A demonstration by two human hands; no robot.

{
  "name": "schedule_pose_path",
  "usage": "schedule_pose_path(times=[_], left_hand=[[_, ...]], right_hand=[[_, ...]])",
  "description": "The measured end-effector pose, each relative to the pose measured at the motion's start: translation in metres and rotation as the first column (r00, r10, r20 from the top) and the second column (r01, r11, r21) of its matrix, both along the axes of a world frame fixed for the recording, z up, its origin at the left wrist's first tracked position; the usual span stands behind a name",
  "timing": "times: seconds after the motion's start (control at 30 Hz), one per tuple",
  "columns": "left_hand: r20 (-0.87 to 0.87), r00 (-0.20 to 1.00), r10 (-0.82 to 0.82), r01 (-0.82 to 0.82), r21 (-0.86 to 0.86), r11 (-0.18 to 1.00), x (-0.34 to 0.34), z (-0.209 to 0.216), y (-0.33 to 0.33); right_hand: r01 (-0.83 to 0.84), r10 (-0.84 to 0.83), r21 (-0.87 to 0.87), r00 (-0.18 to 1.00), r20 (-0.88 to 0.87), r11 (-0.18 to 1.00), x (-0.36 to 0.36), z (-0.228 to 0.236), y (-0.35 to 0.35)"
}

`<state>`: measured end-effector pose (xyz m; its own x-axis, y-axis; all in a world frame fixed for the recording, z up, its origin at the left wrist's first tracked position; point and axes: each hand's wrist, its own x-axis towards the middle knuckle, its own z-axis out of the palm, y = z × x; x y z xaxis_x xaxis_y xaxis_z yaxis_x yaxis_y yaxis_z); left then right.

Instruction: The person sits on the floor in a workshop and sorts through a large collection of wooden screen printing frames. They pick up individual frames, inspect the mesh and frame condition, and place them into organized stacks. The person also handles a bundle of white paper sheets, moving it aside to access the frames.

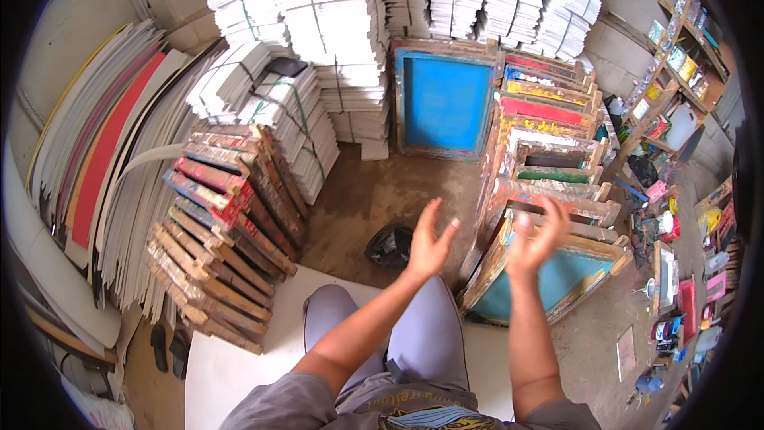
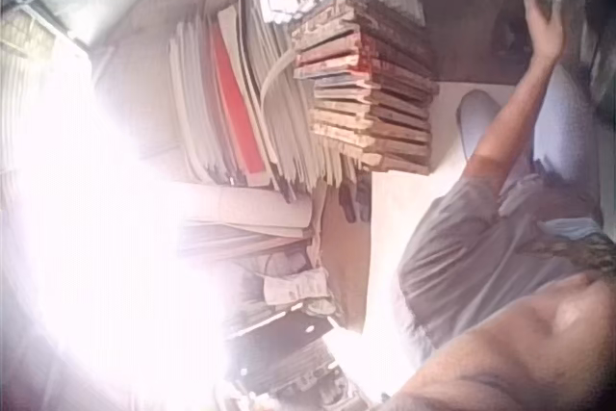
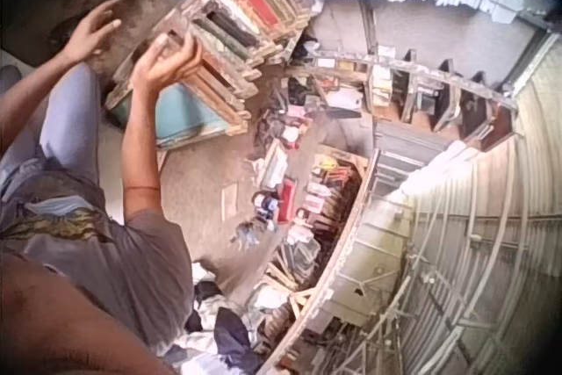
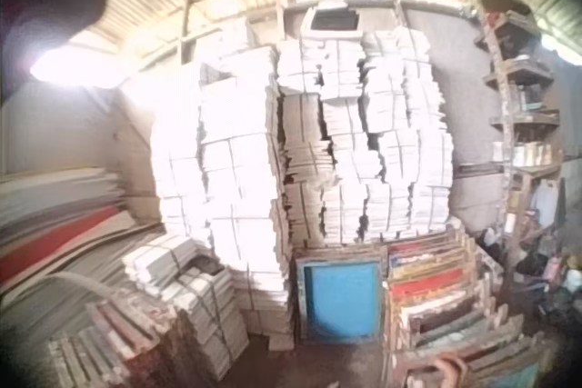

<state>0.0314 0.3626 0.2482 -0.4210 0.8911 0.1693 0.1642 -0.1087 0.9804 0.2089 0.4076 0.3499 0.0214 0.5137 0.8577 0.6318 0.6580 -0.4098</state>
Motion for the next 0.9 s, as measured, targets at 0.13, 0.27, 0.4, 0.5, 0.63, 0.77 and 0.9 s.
schedule_pose_path(times=[0.13,0.27,0.4,0.5,0.63,0.77,0.9], left_hand=[[0.023,0.997,0.071,-0.072,0.032,0.997,-0.055,0.034,0.065],[-0.018,0.984,0.177,-0.177,-0.009,0.984,-0.111,0.045,0.124],[-0.065,0.977,0.205,-0.208,-0.055,0.976,-0.147,0.046,0.154],[-0.084,0.974,0.209,-0.214,-0.045,0.976,-0.166,0.043,0.160],[-0.089,0.970,0.227,-0.231,-0.047,0.972,-0.188,0.023,0.164],[0.015,0.980,0.200,-0.196,-0.147,0.969,-0.197,0.012,0.166],[0.075,0.971,0.226,-0.210,-0.176,0.962,-0.204,-0.002,0.165]], right_hand=[[-0.134,0.131,-0.125,0.991,-0.033,0.983,-0.116,0.018,0.054],[-0.066,0.072,-0.264,0.997,0.016,0.962,-0.200,-0.018,0.156],[0.023,0.118,-0.471,0.956,0.269,0.882,-0.252,-0.034,0.251],[0.130,0.113,-0.445,0.870,0.480,0.886,-0.277,-0.034,0.310],[0.207,0.116,-0.392,0.744,0.658,0.897,-0.295,-0.023,0.374],[0.260,0.119,-0.436,0.732,0.671,0.862,-0.289,-0.026,0.418],[0.222,0.148,-0.377,0.658,0.739,0.899,-0.284,-0.010,0.412]])
